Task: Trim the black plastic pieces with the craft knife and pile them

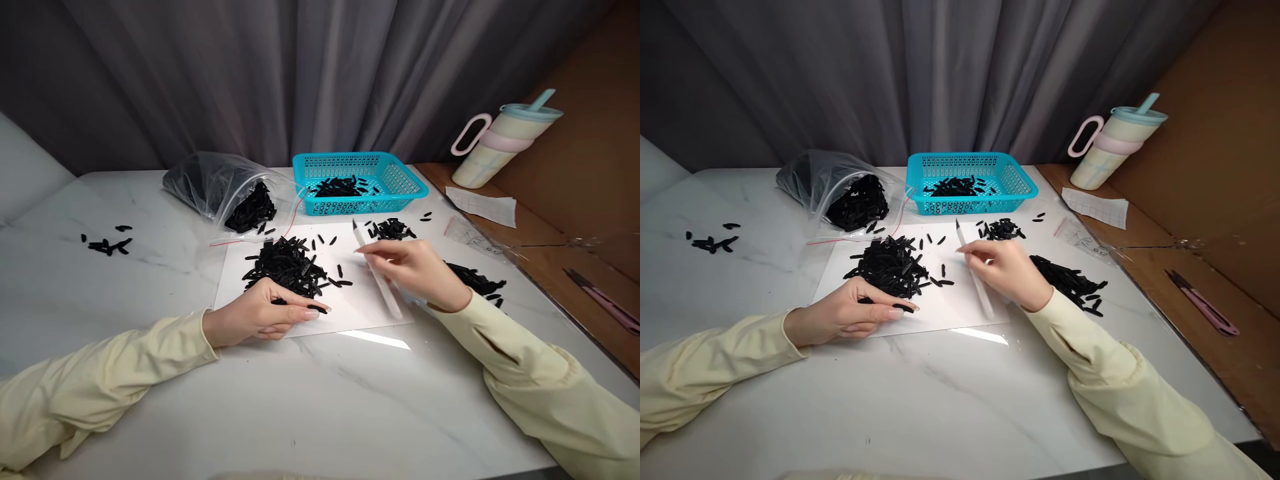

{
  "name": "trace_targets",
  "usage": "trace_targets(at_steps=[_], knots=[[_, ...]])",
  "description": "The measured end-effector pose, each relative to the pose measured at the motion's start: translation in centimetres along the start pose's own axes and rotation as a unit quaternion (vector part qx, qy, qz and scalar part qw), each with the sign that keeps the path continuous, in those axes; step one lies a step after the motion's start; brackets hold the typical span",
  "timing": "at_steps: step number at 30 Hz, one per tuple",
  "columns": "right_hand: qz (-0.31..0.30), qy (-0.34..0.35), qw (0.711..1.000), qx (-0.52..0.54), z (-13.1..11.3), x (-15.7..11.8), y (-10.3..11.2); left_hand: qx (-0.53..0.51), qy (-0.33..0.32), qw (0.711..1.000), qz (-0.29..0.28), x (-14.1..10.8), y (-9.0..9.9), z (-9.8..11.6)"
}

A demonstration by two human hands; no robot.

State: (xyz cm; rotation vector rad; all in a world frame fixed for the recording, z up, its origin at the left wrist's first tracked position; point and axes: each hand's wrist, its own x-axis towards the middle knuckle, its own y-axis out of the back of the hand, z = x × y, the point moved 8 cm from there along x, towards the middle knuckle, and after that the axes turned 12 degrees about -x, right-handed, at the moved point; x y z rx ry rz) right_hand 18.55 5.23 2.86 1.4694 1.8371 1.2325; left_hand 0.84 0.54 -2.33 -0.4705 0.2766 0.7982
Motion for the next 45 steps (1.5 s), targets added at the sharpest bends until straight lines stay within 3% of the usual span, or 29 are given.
trace_targets(at_steps=[3,5,10,15,20,24,26,29,32,35,40,45], knots=[[-0.014,-0.061,0.969,0.24,0.2,0.0,0.5,-0.012,0.003,1.0,-0.001,0.0,0.0,-0.1],[-0.006,-0.085,0.95,0.3,0.1,-0.2,0.8,-0.012,0.004,1.0,-0.003,0.0,-0.1,0.0],[0.061,-0.133,0.958,0.247,0.8,-0.6,1.0,-0.002,0.002,1.0,-0.004,0.0,-0.1,0.0],[-0.025,-0.063,0.978,0.197,-0.7,-0.5,-0.8,0.014,-0.006,1.0,-0.005,0.0,0.1,-0.2],[-0.014,0.015,0.999,0.039,-1.6,-0.6,-0.6,0.027,-0.012,1.0,-0.004,-0.1,0.1,-0.1],[-0.071,0.074,0.995,0.008,-2.5,-0.6,-1.6,0.034,-0.021,0.999,-0.002,0.0,0.1,-0.1],[-0.095,0.078,0.992,0.016,-2.8,-0.7,-1.7,0.04,-0.022,0.999,0.0,0.0,0.2,-0.2],[-0.124,0.029,0.988,0.085,-3.1,-1.1,-1.5,0.054,-0.024,0.998,0.007,0.0,0.3,-0.4],[-0.15,-0.009,0.968,0.2,-4.1,-1.9,-1.7,0.092,-0.044,0.995,0.018,-0.1,0.3,-0.2],[-0.159,0.003,0.948,0.275,-5.7,-2.5,-2.0,0.15,-0.071,0.986,0.018,-0.2,-0.1,0.3],[-0.103,0.022,0.96,0.259,-6.4,-2.7,-1.6,0.195,-0.109,0.974,0.023,-0.3,-0.5,1.0],[-0.146,-0.018,0.938,0.313,-6.0,-3.3,-2.8,0.196,-0.122,0.971,0.055,-0.4,0.0,1.1]])
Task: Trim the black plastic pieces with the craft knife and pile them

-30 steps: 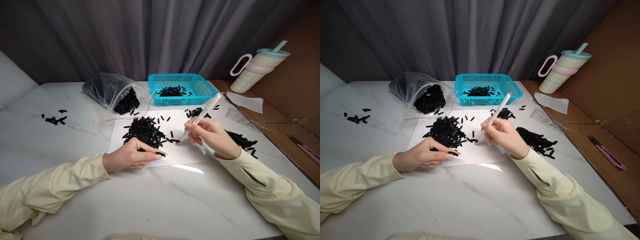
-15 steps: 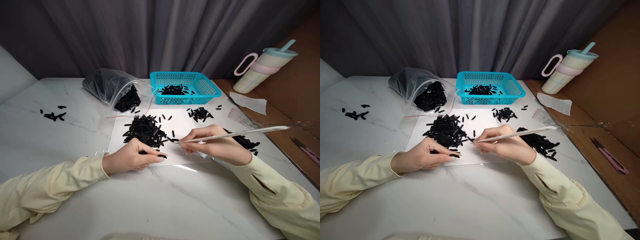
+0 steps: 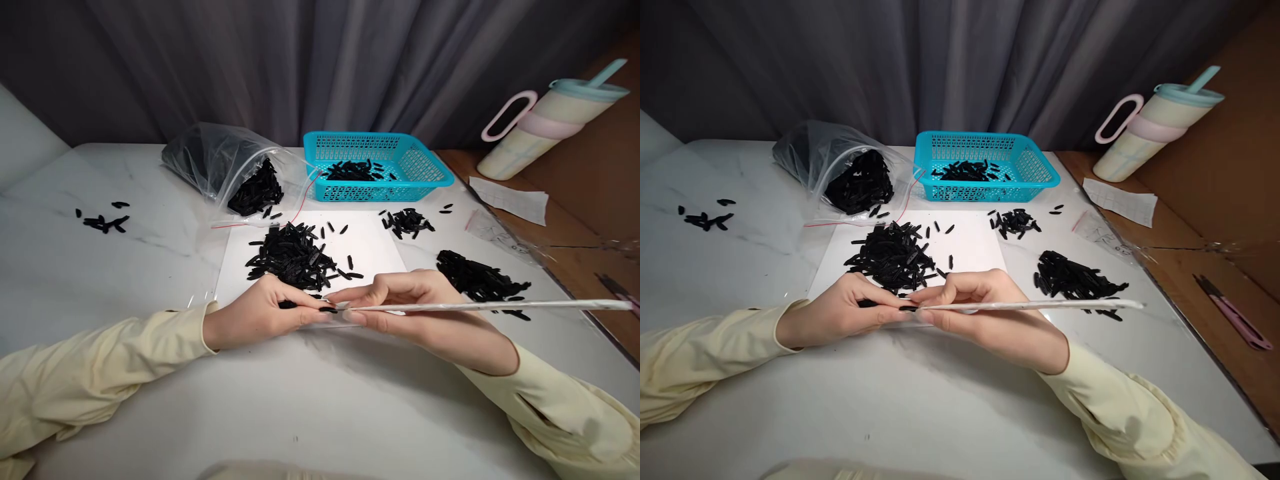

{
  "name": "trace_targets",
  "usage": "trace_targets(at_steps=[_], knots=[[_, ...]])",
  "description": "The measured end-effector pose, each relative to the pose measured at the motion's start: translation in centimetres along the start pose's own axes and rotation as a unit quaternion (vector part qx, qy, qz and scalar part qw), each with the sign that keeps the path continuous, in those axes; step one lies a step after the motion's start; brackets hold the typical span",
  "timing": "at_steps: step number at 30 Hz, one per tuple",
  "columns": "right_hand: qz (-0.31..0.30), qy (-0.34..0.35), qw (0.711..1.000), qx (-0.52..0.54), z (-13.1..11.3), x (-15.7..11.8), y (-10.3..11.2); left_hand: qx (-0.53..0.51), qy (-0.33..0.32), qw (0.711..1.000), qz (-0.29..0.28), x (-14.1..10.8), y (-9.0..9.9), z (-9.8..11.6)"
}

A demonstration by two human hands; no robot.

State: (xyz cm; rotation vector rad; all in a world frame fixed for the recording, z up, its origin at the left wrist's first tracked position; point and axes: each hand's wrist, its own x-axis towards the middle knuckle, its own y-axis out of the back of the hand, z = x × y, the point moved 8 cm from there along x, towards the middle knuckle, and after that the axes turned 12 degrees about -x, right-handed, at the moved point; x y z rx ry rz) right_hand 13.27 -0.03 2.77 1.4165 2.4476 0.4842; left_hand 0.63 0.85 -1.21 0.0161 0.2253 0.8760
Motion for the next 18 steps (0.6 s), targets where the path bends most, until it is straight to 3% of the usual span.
trace_targets(at_steps=[3,9,18], knots=[[-0.012,-0.023,1.0,0.015,0.2,-0.1,-0.4,0.041,-0.041,0.998,0.012,-0.1,0.1,0.5],[-0.056,-0.116,0.99,0.06,0.1,-0.5,-0.9,0.15,-0.184,0.971,0.036,-0.9,-0.4,2.3],[-0.042,-0.144,0.988,0.023,0.6,-0.5,-0.6,0.152,-0.264,0.951,0.04,-1.4,-0.5,3.1]])
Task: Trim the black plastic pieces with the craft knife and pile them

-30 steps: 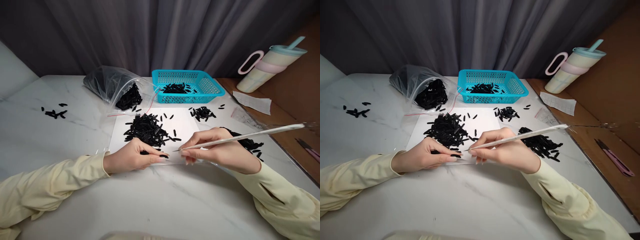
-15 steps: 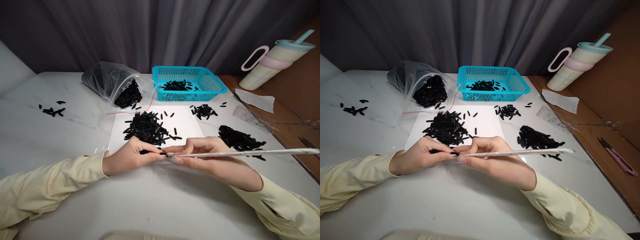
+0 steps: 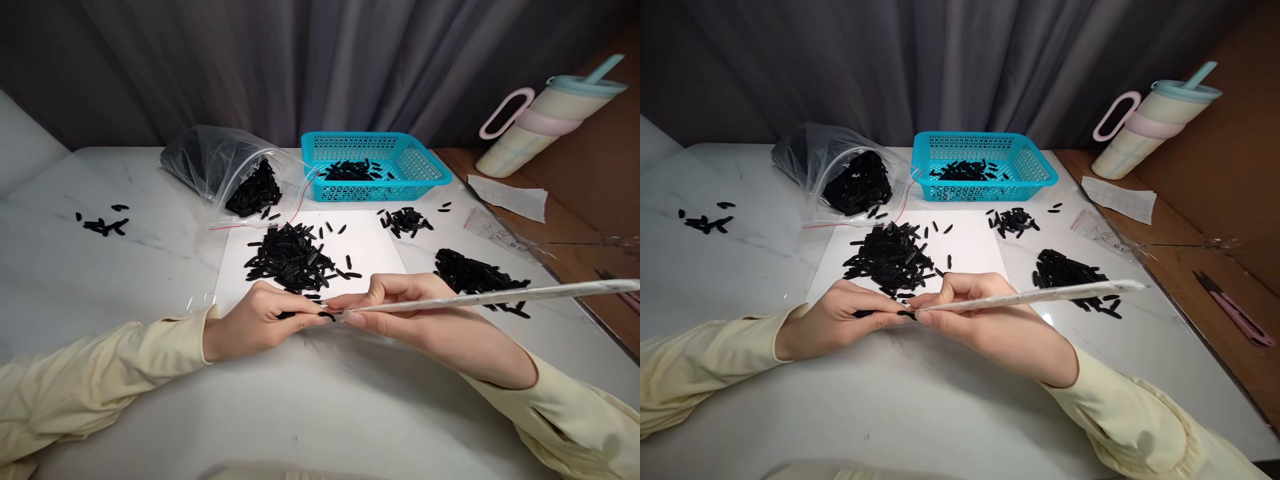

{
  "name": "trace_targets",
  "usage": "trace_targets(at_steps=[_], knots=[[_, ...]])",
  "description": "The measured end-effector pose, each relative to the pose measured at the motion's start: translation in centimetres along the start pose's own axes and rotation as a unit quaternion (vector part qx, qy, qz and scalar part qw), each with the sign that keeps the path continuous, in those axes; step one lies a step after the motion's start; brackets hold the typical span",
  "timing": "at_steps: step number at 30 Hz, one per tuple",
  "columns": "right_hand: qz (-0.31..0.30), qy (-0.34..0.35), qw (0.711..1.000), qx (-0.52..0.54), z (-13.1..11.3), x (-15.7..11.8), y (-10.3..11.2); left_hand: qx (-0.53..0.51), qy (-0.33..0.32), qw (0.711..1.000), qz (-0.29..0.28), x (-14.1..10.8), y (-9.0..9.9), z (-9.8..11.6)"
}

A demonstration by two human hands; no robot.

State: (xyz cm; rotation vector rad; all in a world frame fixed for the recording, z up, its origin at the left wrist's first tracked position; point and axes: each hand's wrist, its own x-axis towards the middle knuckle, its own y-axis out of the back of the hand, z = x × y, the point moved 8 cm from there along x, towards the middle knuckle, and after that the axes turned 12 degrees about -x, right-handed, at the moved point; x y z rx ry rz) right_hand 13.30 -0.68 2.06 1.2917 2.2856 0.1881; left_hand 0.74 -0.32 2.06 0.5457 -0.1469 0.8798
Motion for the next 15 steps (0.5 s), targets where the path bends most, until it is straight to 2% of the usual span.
trace_targets(at_steps=[6,10,15], knots=[[0.011,0.006,0.999,-0.03,-0.2,-0.7,-0.3,0.055,-0.014,0.998,0.001,-0.1,-0.1,0.4],[0.024,0.009,0.999,-0.029,-0.3,-0.8,-0.1,0.07,-0.08,0.994,0.016,-0.4,-0.1,1.1],[0.017,0.017,0.999,-0.035,-0.3,-0.7,-0.4,0.113,-0.121,0.986,0.016,-0.9,-0.4,1.4]])
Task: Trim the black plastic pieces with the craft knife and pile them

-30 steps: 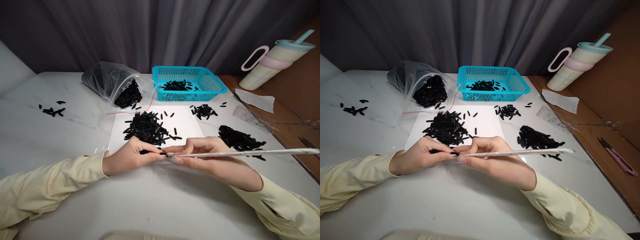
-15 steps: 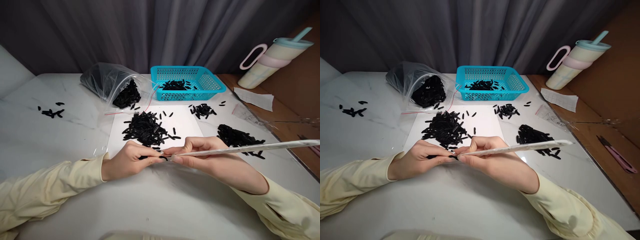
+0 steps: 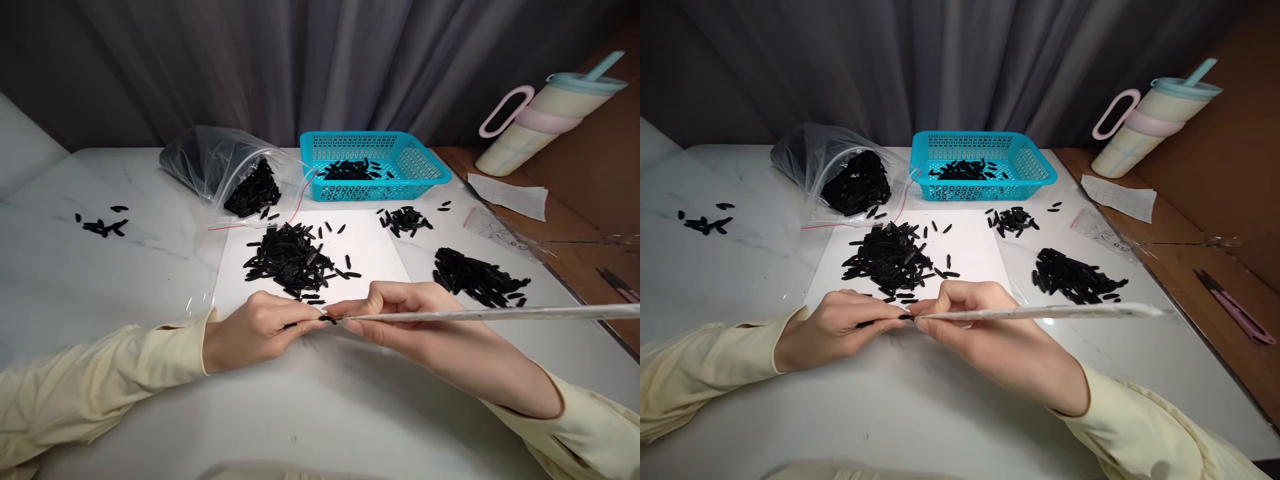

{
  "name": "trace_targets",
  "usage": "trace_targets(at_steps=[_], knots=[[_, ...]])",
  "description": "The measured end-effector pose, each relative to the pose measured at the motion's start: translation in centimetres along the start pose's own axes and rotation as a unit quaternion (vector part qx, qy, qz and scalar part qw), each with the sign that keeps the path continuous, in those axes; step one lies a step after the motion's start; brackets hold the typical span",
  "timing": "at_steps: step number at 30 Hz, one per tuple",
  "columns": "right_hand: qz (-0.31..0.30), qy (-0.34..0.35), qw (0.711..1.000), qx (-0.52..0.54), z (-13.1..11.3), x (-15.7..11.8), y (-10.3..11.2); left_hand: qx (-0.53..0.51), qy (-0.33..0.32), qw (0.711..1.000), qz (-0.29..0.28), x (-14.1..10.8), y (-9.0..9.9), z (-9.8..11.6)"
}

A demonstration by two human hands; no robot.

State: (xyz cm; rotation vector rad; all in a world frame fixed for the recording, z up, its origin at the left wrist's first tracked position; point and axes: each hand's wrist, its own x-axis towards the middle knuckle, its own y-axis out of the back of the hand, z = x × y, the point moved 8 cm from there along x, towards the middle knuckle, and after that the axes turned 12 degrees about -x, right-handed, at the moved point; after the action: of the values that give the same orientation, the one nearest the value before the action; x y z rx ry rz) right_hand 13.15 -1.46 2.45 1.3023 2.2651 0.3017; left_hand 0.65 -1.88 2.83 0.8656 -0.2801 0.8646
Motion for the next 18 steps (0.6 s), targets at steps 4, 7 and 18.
trace_targets(at_steps=[4,7,18], knots=[[-0.013,0.003,1.0,0.0,-0.13,-0.11,-0.48,0.042,-0.019,0.999,-0.015,-0.3,-0.38,0.33],[-0.018,0.009,1.0,0.001,-0.24,-0.11,-0.66,0.066,-0.02,0.997,-0.018,-0.38,-0.46,0.39],[-0.017,0.016,1.0,0.017,-0.35,0.1,-0.85,0.095,-0.02,0.995,-0.024,-0.43,-0.55,0.41]])
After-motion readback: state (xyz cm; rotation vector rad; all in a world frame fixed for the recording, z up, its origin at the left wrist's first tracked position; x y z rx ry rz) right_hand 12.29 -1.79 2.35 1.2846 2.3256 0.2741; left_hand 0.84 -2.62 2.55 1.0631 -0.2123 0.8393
